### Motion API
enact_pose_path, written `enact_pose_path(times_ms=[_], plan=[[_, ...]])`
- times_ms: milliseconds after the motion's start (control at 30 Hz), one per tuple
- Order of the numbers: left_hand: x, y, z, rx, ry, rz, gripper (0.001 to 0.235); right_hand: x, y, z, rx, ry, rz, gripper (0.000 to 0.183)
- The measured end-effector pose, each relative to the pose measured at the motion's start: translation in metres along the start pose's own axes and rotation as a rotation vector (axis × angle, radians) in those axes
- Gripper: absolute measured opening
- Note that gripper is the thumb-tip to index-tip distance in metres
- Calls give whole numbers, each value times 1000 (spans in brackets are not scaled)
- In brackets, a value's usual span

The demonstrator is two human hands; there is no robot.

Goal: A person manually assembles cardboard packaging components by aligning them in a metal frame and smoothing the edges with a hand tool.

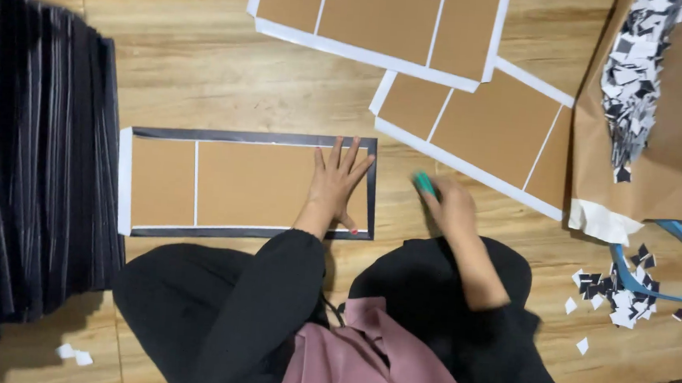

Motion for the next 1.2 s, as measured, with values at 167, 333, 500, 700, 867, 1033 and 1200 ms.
enact_pose_path(times_ms=[167, 333, 500, 700, 867, 1033, 1200], plan=[[4, 1, 9, -19, 5, -3, 139, 54, -88, 10, 179, 122, -71, 33], [4, 3, 8, -24, 36, -13, 137, 33, -92, 29, 124, 87, -100, 32], [9, 6, 15, 7, 15, -46, 141, -37, -96, 32, 49, -18, -118, 28], [7, 7, 11, 32, -15, -50, 139, -98, -85, 69, -88, -76, -174, 32], [5, 8, 11, 45, 12, -53, 138, -99, -86, 57, -54, -104, -195, 30], [10, 4, 4, 43, 37, -29, 134, -56, -67, 44, 430, -308, -51, 30], [4, 4, 2, 29, 19, -31, 132, 64, -73, 34, 361, 149, 56, 36]])
Point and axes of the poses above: each hand's wrist, its own x-axis towards the middle knuckle, its own z-axis out of the palm, y = z × x, the point moved 5 cm from there along x, towards the middle knuckle, and after that the axes turned 5 degrees about y, right-handed, at the moved point
